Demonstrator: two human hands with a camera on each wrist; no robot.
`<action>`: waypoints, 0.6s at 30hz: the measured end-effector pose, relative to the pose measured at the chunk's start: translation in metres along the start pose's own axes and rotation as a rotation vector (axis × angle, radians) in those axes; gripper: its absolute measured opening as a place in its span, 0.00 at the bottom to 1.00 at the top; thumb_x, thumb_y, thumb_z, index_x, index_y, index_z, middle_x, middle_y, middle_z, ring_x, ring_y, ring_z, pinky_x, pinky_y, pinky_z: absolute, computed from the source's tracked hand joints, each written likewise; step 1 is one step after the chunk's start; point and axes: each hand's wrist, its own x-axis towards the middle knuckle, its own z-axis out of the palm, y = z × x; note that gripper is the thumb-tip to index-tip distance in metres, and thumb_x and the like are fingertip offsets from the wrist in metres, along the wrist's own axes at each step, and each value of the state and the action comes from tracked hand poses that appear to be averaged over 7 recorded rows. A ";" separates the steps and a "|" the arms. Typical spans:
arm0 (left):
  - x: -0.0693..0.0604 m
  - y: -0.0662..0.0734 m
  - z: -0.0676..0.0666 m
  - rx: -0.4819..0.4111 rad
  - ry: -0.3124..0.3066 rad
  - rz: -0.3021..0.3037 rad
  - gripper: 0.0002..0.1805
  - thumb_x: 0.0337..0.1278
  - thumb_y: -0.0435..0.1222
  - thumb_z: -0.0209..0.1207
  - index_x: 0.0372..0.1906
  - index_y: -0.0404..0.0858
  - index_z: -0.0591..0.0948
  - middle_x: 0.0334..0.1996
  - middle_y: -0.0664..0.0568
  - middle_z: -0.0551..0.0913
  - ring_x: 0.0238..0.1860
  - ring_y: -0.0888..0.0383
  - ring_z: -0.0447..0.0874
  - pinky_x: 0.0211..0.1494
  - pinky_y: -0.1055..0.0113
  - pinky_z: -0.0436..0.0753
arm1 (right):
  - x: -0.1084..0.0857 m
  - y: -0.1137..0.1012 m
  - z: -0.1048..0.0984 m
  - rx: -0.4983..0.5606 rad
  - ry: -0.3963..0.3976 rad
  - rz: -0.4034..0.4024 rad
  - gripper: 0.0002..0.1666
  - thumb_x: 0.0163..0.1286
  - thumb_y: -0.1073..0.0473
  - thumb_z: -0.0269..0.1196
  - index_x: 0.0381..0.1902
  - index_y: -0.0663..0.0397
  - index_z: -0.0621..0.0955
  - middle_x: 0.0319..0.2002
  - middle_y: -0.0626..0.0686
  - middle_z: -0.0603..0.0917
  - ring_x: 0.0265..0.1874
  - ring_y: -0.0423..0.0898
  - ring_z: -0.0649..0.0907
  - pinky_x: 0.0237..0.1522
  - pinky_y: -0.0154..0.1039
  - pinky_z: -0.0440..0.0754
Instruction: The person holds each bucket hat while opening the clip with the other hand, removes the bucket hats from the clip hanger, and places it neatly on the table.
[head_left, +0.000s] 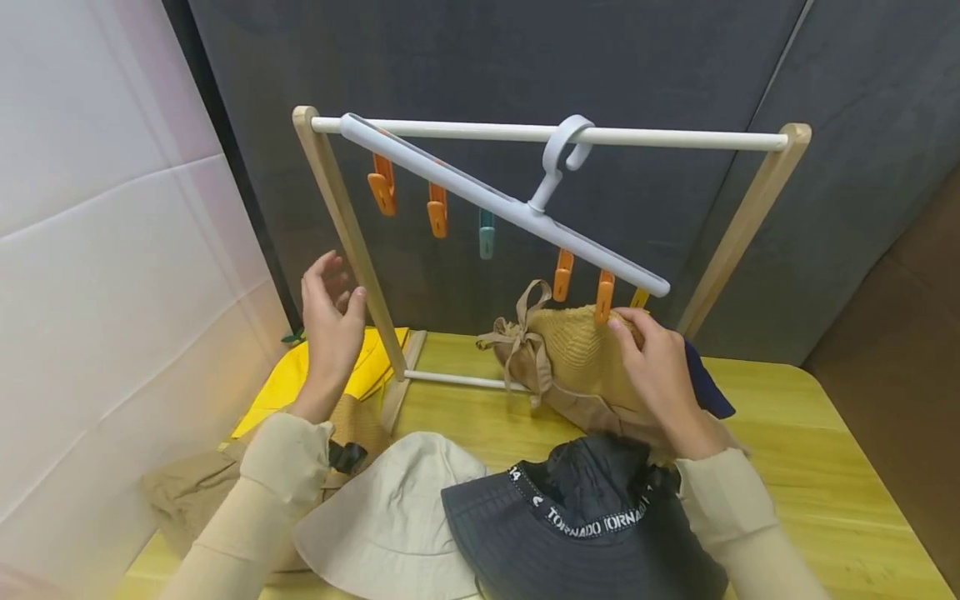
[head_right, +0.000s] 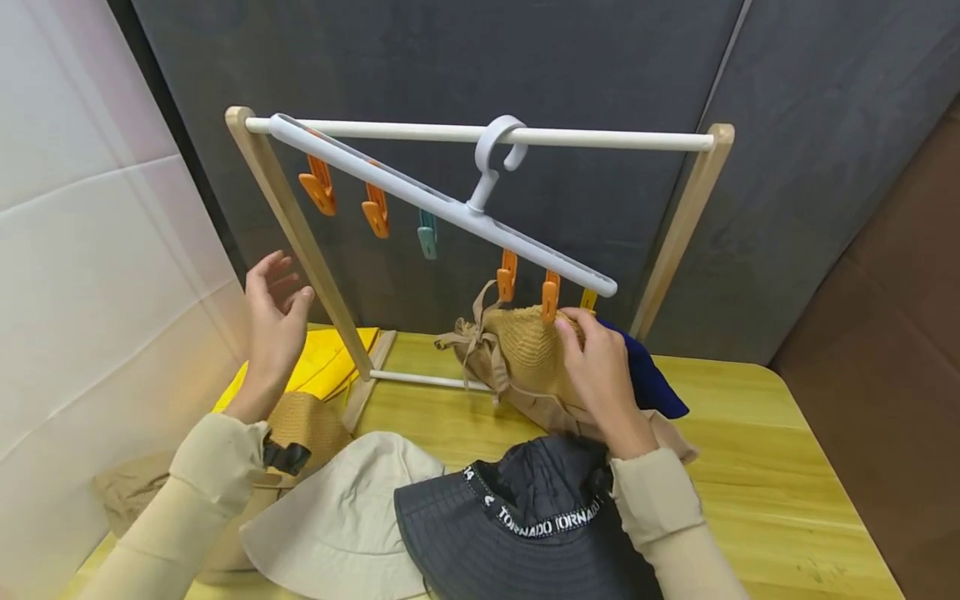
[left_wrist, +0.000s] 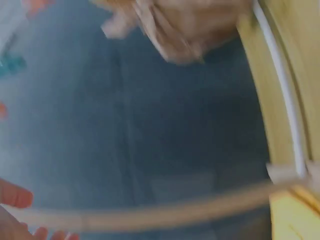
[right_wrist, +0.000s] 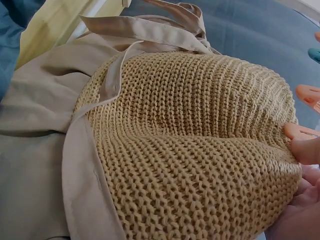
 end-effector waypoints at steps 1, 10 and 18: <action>-0.008 0.005 0.005 -0.024 0.029 0.032 0.26 0.63 0.29 0.50 0.65 0.39 0.60 0.62 0.46 0.64 0.62 0.51 0.65 0.65 0.60 0.67 | 0.001 0.000 0.000 0.007 0.006 0.003 0.16 0.70 0.55 0.55 0.47 0.59 0.80 0.25 0.56 0.81 0.21 0.47 0.72 0.26 0.37 0.68; -0.078 0.053 0.071 -0.101 -0.236 0.397 0.18 0.57 0.23 0.51 0.54 0.33 0.74 0.51 0.45 0.77 0.48 0.55 0.76 0.54 0.65 0.76 | 0.004 -0.003 0.005 0.025 0.014 -0.005 0.13 0.69 0.57 0.56 0.43 0.60 0.81 0.25 0.57 0.81 0.20 0.46 0.71 0.25 0.37 0.68; -0.094 0.072 0.126 0.165 -0.527 0.449 0.26 0.68 0.34 0.45 0.69 0.38 0.60 0.67 0.48 0.65 0.61 0.55 0.71 0.65 0.62 0.69 | 0.003 -0.006 0.006 -0.009 -0.008 -0.042 0.13 0.69 0.58 0.56 0.43 0.62 0.80 0.25 0.58 0.82 0.16 0.45 0.70 0.22 0.36 0.68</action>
